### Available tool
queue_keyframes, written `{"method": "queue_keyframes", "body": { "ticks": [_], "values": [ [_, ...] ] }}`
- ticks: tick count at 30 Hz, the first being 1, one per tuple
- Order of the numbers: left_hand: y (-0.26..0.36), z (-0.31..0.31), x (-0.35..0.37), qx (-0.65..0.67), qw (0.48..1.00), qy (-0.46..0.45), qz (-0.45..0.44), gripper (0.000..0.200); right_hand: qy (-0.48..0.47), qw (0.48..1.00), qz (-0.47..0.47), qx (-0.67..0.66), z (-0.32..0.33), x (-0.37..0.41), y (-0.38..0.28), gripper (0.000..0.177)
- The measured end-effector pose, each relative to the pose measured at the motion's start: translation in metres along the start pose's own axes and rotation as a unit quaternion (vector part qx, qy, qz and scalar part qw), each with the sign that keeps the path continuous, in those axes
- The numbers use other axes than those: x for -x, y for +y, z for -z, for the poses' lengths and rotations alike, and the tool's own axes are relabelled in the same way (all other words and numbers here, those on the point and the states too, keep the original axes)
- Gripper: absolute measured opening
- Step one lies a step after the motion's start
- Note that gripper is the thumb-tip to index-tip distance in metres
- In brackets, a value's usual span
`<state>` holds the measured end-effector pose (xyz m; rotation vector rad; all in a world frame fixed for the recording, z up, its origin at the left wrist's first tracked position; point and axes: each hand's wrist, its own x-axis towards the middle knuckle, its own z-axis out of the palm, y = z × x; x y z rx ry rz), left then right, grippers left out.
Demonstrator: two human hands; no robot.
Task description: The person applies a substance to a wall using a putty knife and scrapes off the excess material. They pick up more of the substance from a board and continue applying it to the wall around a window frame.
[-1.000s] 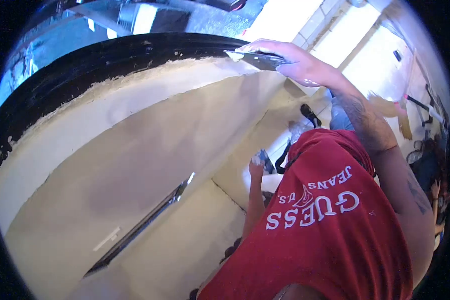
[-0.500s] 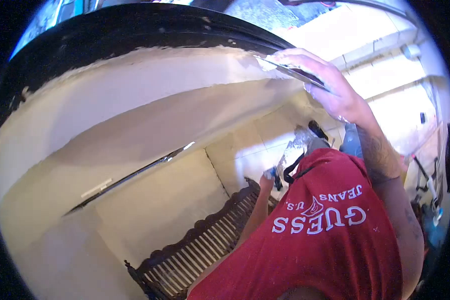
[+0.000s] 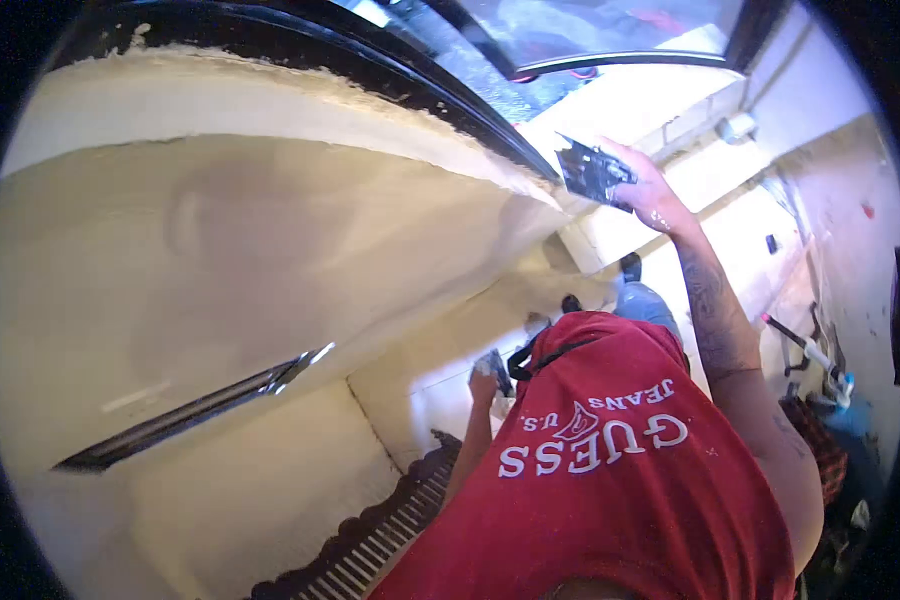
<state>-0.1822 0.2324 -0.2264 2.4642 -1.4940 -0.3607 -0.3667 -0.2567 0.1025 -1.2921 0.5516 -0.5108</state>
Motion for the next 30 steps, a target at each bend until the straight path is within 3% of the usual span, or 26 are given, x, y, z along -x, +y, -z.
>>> {"method": "queue_keyframes", "body": {
  "ticks": [2, 4, 7, 8, 10, 11, 13, 14, 17, 18, 19, 21, 23, 24, 25, 27, 30],
  "values": [
    [0.020, 0.035, -0.034, 0.027, 0.999, -0.010, 0.031, 0.035, 0.016, 0.998, -0.014, 0.060, 0.016, 0.021, 0.023, 0.067],
    [0.062, 0.078, -0.073, 0.158, 0.969, -0.008, 0.190, 0.037, 0.042, 0.998, -0.038, 0.006, 0.022, 0.047, 0.048, 0.066],
    [0.092, 0.119, -0.129, 0.166, 0.980, -0.017, 0.105, 0.036, 0.081, 0.994, -0.063, -0.027, 0.016, 0.078, 0.067, 0.063],
    [0.105, 0.126, -0.145, 0.264, 0.940, -0.055, 0.211, 0.029, 0.099, 0.993, -0.066, -0.008, 0.011, 0.085, 0.067, 0.063],
    [0.154, 0.175, -0.178, 0.358, 0.926, -0.043, 0.112, 0.026, 0.075, 0.995, -0.048, -0.044, -0.006, 0.092, 0.057, 0.061],
    [0.167, 0.180, -0.189, 0.440, 0.892, -0.033, 0.095, 0.025, 0.073, 0.996, -0.002, 0.043, -0.008, 0.092, 0.062, 0.061],
    [0.219, 0.226, -0.207, 0.521, 0.831, -0.077, 0.180, 0.025, 0.072, 0.974, 0.071, 0.201, -0.020, 0.094, 0.056, 0.062],
    [0.235, 0.240, -0.211, 0.573, 0.798, -0.094, 0.164, 0.025, 0.072, 0.956, 0.094, 0.270, -0.032, 0.095, 0.037, 0.063],
    [0.263, 0.250, -0.218, 0.500, 0.863, -0.067, -0.018, 0.024, 0.060, 0.926, 0.194, 0.318, -0.050, 0.101, 0.007, 0.065],
    [0.266, 0.244, -0.221, 0.482, 0.872, -0.056, -0.064, 0.024, 0.063, 0.924, 0.175, 0.335, -0.054, 0.105, 0.007, 0.063],
    [0.265, 0.223, -0.228, 0.562, 0.823, -0.074, -0.031, 0.024, 0.067, 0.920, 0.159, 0.352, -0.057, 0.110, 0.009, 0.061],
    [0.289, 0.258, -0.223, 0.786, 0.566, -0.172, 0.178, 0.024, 0.068, 0.886, 0.134, 0.438, -0.068, 0.118, 0.006, 0.058],
    [0.268, 0.225, -0.220, 0.724, 0.678, -0.111, 0.067, 0.025, 0.073, 0.882, 0.099, 0.454, -0.056, 0.124, 0.027, 0.058],
    [0.271, 0.225, -0.224, 0.716, 0.688, -0.095, 0.066, 0.026, 0.074, 0.884, 0.079, 0.455, -0.035, 0.126, 0.037, 0.058],
    [0.274, 0.225, -0.227, 0.709, 0.698, -0.079, 0.067, 0.027, 0.040, 0.837, 0.060, 0.543, -0.024, 0.134, 0.040, 0.061],
    [0.293, 0.264, -0.224, 0.762, 0.619, -0.072, 0.177, 0.029, 0.040, 0.875, 0.029, 0.482, -0.005, 0.145, 0.050, 0.063],
    [0.292, 0.258, -0.224, 0.743, 0.659, -0.008, 0.120, 0.030, 0.030, 0.904, 0.022, 0.426, -0.008, 0.144, 0.020, 0.066]
  ]
}}
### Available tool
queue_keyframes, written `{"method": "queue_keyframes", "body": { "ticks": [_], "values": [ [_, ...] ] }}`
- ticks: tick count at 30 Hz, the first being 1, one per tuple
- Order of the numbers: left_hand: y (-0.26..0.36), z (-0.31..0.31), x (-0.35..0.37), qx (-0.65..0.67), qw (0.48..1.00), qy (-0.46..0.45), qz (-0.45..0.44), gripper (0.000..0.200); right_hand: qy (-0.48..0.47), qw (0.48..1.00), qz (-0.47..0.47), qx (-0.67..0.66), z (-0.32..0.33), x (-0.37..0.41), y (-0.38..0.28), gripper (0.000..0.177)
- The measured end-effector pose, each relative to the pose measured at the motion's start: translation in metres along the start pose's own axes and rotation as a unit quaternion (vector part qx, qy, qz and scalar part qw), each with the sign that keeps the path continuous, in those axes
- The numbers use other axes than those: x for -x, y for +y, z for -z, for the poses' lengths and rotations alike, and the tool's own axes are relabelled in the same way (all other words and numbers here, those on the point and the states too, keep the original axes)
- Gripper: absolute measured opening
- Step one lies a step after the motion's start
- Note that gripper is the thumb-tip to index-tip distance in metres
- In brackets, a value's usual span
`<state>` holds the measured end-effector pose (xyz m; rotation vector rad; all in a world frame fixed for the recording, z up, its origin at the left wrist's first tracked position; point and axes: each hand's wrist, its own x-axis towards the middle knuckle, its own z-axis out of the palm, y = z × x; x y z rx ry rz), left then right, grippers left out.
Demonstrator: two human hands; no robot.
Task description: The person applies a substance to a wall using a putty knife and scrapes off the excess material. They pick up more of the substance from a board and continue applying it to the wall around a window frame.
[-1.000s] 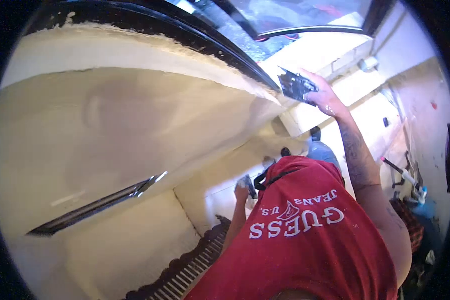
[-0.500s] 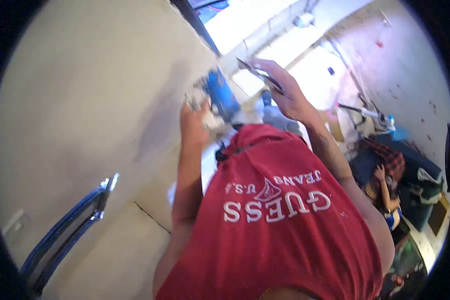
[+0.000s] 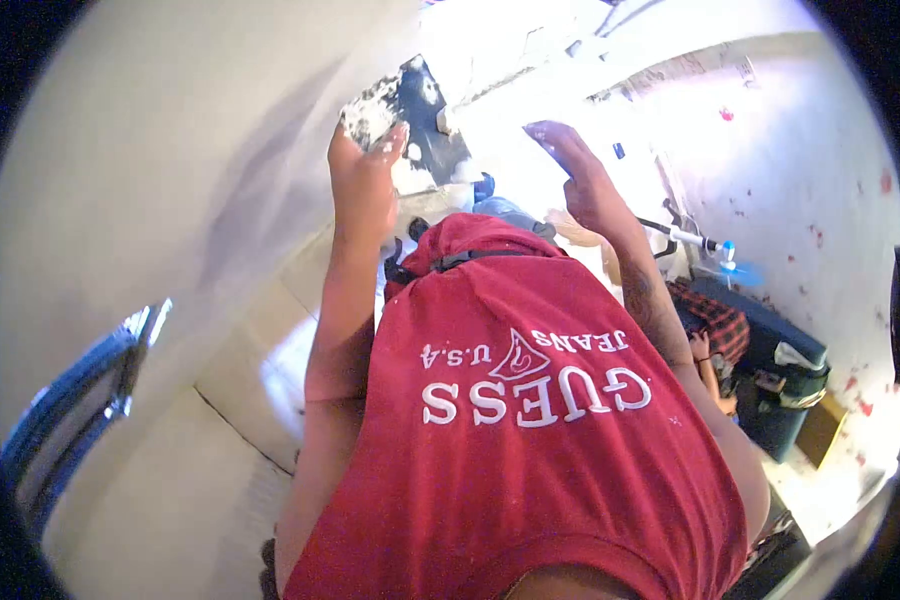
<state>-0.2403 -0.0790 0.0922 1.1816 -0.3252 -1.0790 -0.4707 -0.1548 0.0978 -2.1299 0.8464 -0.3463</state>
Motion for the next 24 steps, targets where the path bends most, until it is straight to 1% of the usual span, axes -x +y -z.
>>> {"method": "queue_keyframes", "body": {
  "ticks": [1, 2, 3, 4, 5, 6, 7, 8, 9, 10, 11, 12, 13, 14, 15, 16, 17, 18, 19, 20, 21, 22, 24],
  "values": [
    [-0.001, 0.013, -0.004, -0.046, 0.999, -0.011, -0.016, 0.031, -0.013, 1.000, 0.014, 0.007, 0.002, -0.011, -0.024, 0.064],
    [-0.008, 0.019, -0.008, -0.068, 0.996, -0.015, -0.053, 0.030, -0.021, 0.999, 0.030, 0.011, 0.005, -0.020, -0.044, 0.062],
    [-0.005, 0.021, -0.006, -0.093, 0.994, -0.008, -0.054, 0.029, -0.055, 0.998, 0.033, 0.019, 0.004, -0.028, -0.060, 0.056],
    [-0.002, 0.020, -0.006, -0.119, 0.991, -0.003, -0.054, 0.029, -0.058, 0.997, 0.048, 0.027, -0.003, -0.033, -0.069, 0.054],
    [0.001, 0.019, -0.004, -0.156, 0.985, 0.007, -0.079, 0.027, -0.057, 0.996, 0.062, 0.035, -0.010, -0.039, -0.076, 0.052],
    [0.005, 0.017, 0.000, -0.150, 0.986, 0.010, -0.069, 0.027, -0.057, 0.995, 0.073, 0.044, -0.014, -0.042, -0.080, 0.049],
    [0.009, 0.015, 0.004, -0.144, 0.988, 0.012, -0.059, 0.027, -0.080, 0.987, 0.116, 0.076, -0.018, -0.048, -0.069, 0.046],
    [0.011, 0.018, 0.004, -0.136, 0.989, 0.015, -0.050, 0.027, -0.080, 0.986, 0.121, 0.086, -0.027, -0.049, -0.068, 0.049],
    [0.005, 0.023, 0.001, -0.185, 0.978, 0.024, -0.092, 0.027, -0.080, 0.984, 0.124, 0.095, -0.034, -0.050, -0.068, 0.052],
    [0.004, 0.027, 0.003, -0.213, 0.971, 0.038, -0.104, 0.027, -0.080, 0.983, 0.126, 0.102, -0.039, -0.049, -0.069, 0.056],
    [0.006, 0.032, 0.003, -0.241, 0.962, 0.049, -0.119, 0.028, -0.145, 0.979, 0.100, 0.099, -0.033, -0.049, -0.075, 0.058],
    [0.007, 0.035, -0.001, -0.270, 0.951, 0.053, -0.139, 0.028, -0.177, 0.978, 0.095, 0.056, -0.032, -0.050, -0.073, 0.058],
    [-0.003, 0.044, -0.005, -0.181, 0.975, 0.054, -0.118, 0.029, -0.204, 0.975, 0.090, 0.019, -0.029, -0.050, -0.069, 0.058],
    [-0.001, 0.047, -0.004, -0.195, 0.971, 0.046, -0.133, 0.030, -0.230, 0.970, 0.083, -0.015, -0.023, -0.052, -0.067, 0.058],
    [0.000, 0.051, -0.003, -0.103, 0.991, 0.040, -0.078, 0.031, -0.217, 0.971, 0.104, 0.005, -0.014, -0.055, -0.067, 0.058],
    [0.001, 0.051, 0.002, -0.091, 0.992, 0.055, -0.069, 0.032, -0.174, 0.976, 0.079, -0.105, -0.008, -0.059, -0.060, 0.059],
    [-0.001, 0.059, 0.003, -0.092, 0.993, 0.051, -0.061, 0.034, -0.128, 0.966, 0.057, -0.216, -0.004, -0.063, -0.049, 0.060],
    [0.000, 0.062, 0.006, -0.068, 0.995, 0.052, -0.049, 0.035, -0.080, 0.941, 0.037, -0.327, 0.002, -0.066, -0.040, 0.061],
    [-0.006, 0.071, 0.009, -0.083, 0.994, 0.058, -0.042, 0.035, -0.065, 0.958, -0.050, -0.275, 0.015, -0.073, -0.041, 0.066],
    [-0.012, 0.081, 0.010, -0.088, 0.994, 0.056, -0.026, 0.036, -0.004, 0.955, -0.050, -0.293, 0.021, -0.083, -0.036, 0.068],
    [-0.014, 0.086, 0.015, -0.076, 0.995, 0.067, -0.001, 0.037, 0.048, 0.930, -0.065, -0.359, 0.020, -0.092, -0.026, 0.066],
    [-0.015, 0.090, 0.020, -0.100, 0.992, 0.080, 0.005, 0.037, 0.101, 0.896, -0.078, -0.425, 0.016, -0.102, -0.014, 0.064],
    [-0.017, 0.098, 0.028, -0.153, 0.982, 0.113, 0.013, 0.038, 0.116, 0.869, -0.040, -0.479, 0.009, -0.125, 0.013, 0.064]
  ]
}}
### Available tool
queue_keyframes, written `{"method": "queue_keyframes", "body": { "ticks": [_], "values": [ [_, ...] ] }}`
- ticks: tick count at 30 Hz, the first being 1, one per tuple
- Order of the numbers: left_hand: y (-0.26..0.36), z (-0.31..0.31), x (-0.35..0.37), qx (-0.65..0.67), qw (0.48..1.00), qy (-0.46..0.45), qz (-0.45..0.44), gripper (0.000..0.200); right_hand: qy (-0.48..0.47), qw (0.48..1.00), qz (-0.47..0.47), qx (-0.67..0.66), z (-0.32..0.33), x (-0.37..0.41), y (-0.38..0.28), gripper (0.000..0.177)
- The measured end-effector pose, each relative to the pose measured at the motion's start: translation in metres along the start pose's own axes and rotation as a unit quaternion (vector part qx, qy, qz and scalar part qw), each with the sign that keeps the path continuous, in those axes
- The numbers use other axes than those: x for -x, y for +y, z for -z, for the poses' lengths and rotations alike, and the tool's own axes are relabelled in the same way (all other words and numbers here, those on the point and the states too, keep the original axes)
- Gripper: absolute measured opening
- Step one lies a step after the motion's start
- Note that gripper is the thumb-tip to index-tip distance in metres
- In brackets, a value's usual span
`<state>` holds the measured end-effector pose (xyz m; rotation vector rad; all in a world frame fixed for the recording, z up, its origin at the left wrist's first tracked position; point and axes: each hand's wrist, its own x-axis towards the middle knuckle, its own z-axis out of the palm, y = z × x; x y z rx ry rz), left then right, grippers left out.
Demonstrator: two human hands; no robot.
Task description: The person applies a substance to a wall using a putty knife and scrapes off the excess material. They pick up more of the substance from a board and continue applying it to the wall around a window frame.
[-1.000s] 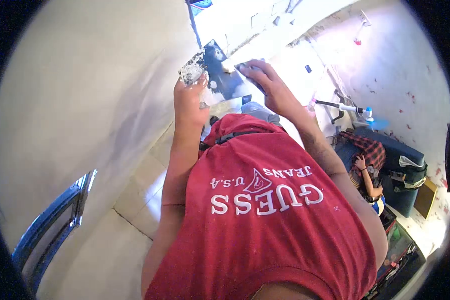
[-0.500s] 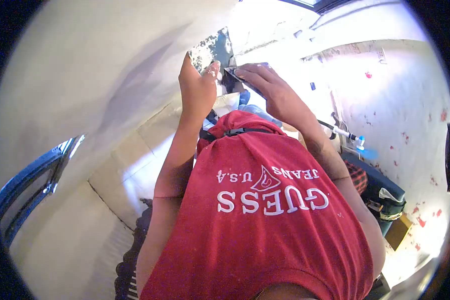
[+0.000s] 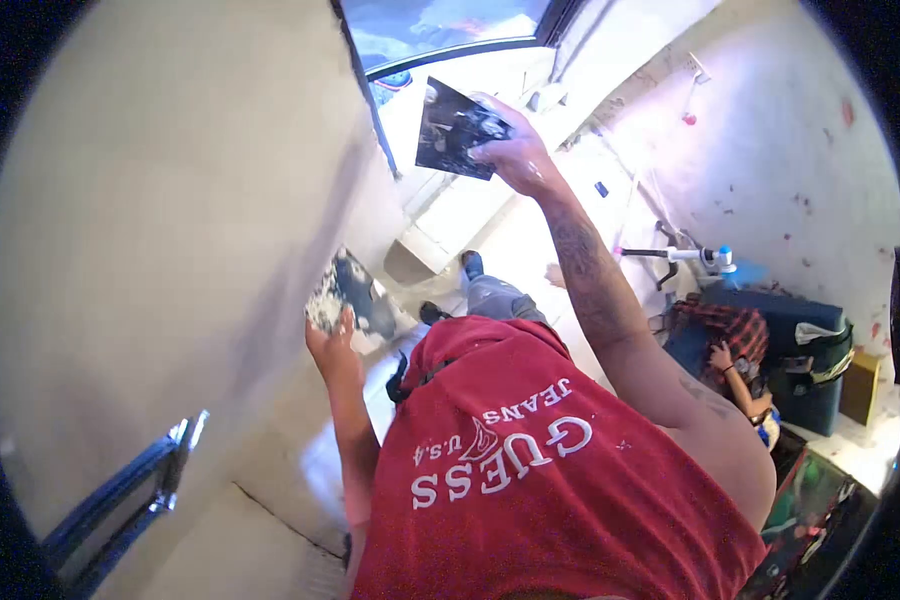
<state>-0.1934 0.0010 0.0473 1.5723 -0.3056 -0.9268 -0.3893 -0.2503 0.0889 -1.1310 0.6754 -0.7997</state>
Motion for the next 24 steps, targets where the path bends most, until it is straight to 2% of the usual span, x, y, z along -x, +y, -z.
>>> {"method": "queue_keyframes", "body": {
  "ticks": [1, 4, 5, 6, 8, 11, 14, 18, 22, 24],
  "values": [
    [-0.001, 0.005, 0.003, 0.005, 1.000, -0.001, 0.007, 0.037, -0.006, 0.999, 0.015, -0.035, 0.003, -0.009, 0.009, 0.064],
    [0.003, 0.013, 0.010, 0.009, 0.999, 0.013, 0.030, 0.036, -0.021, 0.998, 0.060, -0.005, -0.011, -0.022, -0.005, 0.065],
    [0.007, 0.017, 0.014, 0.001, 0.999, 0.023, 0.040, 0.036, -0.007, 0.995, 0.072, 0.072, -0.013, -0.029, 0.000, 0.063],
    [0.011, 0.020, 0.016, -0.008, 0.998, 0.031, 0.048, 0.036, -0.029, 0.997, 0.073, 0.011, -0.014, -0.038, 0.007, 0.061],
    [0.010, 0.023, 0.012, -0.007, 0.998, 0.034, 0.053, 0.035, -0.063, 0.981, 0.155, 0.100, -0.019, -0.047, 0.005, 0.058],
    [0.008, 0.025, 0.008, -0.020, 0.997, 0.030, 0.067, 0.034, -0.044, 0.952, 0.248, 0.172, -0.031, -0.053, 0.003, 0.057],
    [0.005, 0.025, 0.008, -0.024, 0.996, 0.040, 0.080, 0.033, -0.022, 0.941, 0.288, 0.174, -0.041, -0.060, 0.014, 0.059],
    [-0.004, 0.032, 0.001, -0.027, 0.996, 0.003, 0.083, 0.031, -0.049, 0.933, 0.296, 0.200, -0.051, -0.063, 0.014, 0.058],
    [-0.014, 0.035, -0.004, -0.089, 0.993, 0.010, 0.079, 0.031, -0.049, 0.936, 0.293, 0.188, -0.061, -0.060, 0.012, 0.059],
    [-0.003, 0.024, -0.002, -0.061, 0.994, 0.011, 0.090, 0.031, -0.045, 0.935, 0.293, 0.194, -0.064, -0.059, 0.012, 0.059]
  ]
}}
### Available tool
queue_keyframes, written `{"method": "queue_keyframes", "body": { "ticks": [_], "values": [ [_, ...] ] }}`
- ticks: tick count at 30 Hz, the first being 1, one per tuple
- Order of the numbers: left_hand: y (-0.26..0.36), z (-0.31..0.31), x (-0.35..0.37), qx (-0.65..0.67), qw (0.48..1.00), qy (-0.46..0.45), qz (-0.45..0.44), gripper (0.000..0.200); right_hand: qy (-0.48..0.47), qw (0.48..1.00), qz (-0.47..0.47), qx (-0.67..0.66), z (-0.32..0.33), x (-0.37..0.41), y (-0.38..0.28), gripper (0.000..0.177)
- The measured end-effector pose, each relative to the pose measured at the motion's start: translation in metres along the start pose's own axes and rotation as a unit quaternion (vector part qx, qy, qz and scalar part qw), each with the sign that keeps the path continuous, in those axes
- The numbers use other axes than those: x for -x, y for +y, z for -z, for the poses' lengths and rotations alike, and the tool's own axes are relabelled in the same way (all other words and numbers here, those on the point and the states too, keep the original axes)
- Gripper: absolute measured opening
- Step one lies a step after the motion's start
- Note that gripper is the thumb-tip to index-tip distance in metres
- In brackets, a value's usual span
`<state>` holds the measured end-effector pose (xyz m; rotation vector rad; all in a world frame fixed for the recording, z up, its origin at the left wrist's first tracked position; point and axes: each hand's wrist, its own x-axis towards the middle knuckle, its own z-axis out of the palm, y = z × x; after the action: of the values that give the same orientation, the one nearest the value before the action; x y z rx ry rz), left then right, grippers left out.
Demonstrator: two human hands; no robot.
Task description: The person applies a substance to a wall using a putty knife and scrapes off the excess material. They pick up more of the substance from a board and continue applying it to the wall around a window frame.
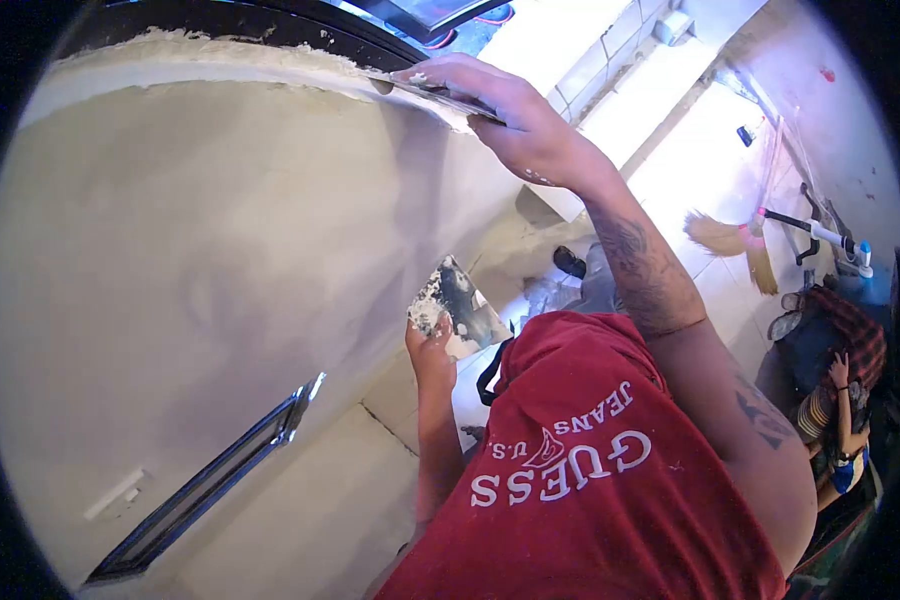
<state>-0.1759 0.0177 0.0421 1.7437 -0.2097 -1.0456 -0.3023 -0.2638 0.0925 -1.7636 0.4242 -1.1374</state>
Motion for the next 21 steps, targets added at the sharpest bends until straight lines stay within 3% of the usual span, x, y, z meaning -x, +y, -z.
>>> {"method": "queue_keyframes", "body": {
  "ticks": [21],
  "values": [
    [-0.009, -0.007, -0.006, -0.011, 1.000, 0.010, 0.004, 0.029, 0.020, 0.999, 0.046, 0.019, -0.011, -0.012, -0.023, 0.052]
  ]
}}
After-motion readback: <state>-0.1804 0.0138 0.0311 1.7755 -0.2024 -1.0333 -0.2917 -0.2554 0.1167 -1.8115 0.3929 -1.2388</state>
